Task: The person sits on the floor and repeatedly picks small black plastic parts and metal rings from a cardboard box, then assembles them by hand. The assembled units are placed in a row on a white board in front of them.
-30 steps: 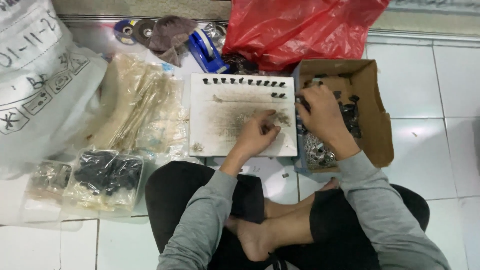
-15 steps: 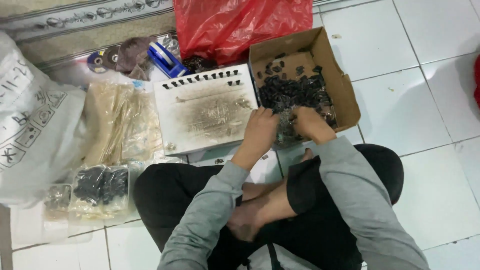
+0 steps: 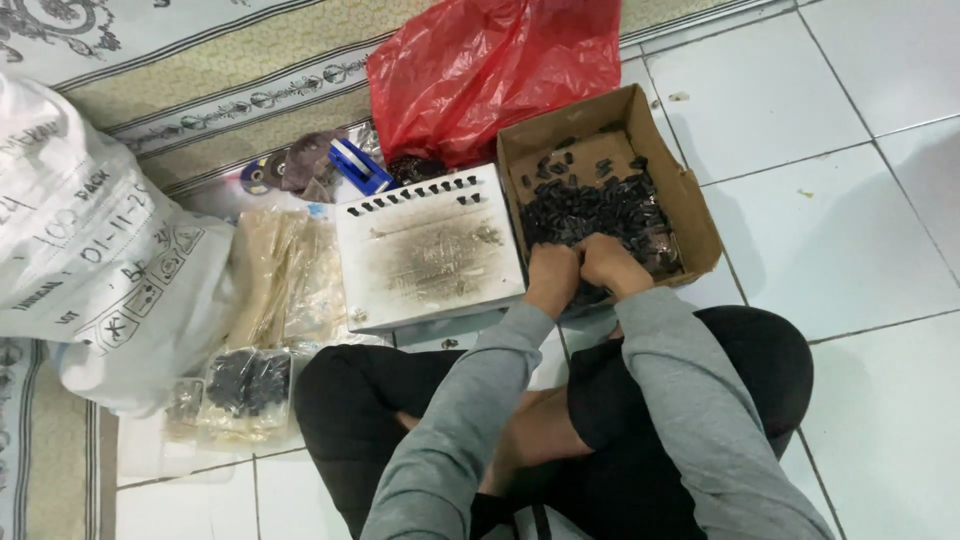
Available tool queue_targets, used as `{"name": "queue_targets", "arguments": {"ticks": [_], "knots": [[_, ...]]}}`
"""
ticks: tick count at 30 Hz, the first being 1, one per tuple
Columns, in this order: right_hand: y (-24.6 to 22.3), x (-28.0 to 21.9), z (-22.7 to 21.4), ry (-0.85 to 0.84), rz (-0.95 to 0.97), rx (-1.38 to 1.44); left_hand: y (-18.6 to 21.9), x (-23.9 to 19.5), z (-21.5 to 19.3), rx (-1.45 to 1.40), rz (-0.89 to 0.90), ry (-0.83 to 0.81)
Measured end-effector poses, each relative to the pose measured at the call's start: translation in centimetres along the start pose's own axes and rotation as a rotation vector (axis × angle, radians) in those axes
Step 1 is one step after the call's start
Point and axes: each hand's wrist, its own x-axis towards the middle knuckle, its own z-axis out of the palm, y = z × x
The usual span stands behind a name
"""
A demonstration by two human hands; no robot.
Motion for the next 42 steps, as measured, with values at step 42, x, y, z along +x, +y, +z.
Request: {"name": "queue_targets", "arguments": {"ticks": [42], "knots": [[10.2,12.6,5.3,0.215,0.067,0.323,-0.9,-1.9,-11.0,-0.833,-0.245,-0.23]]}}
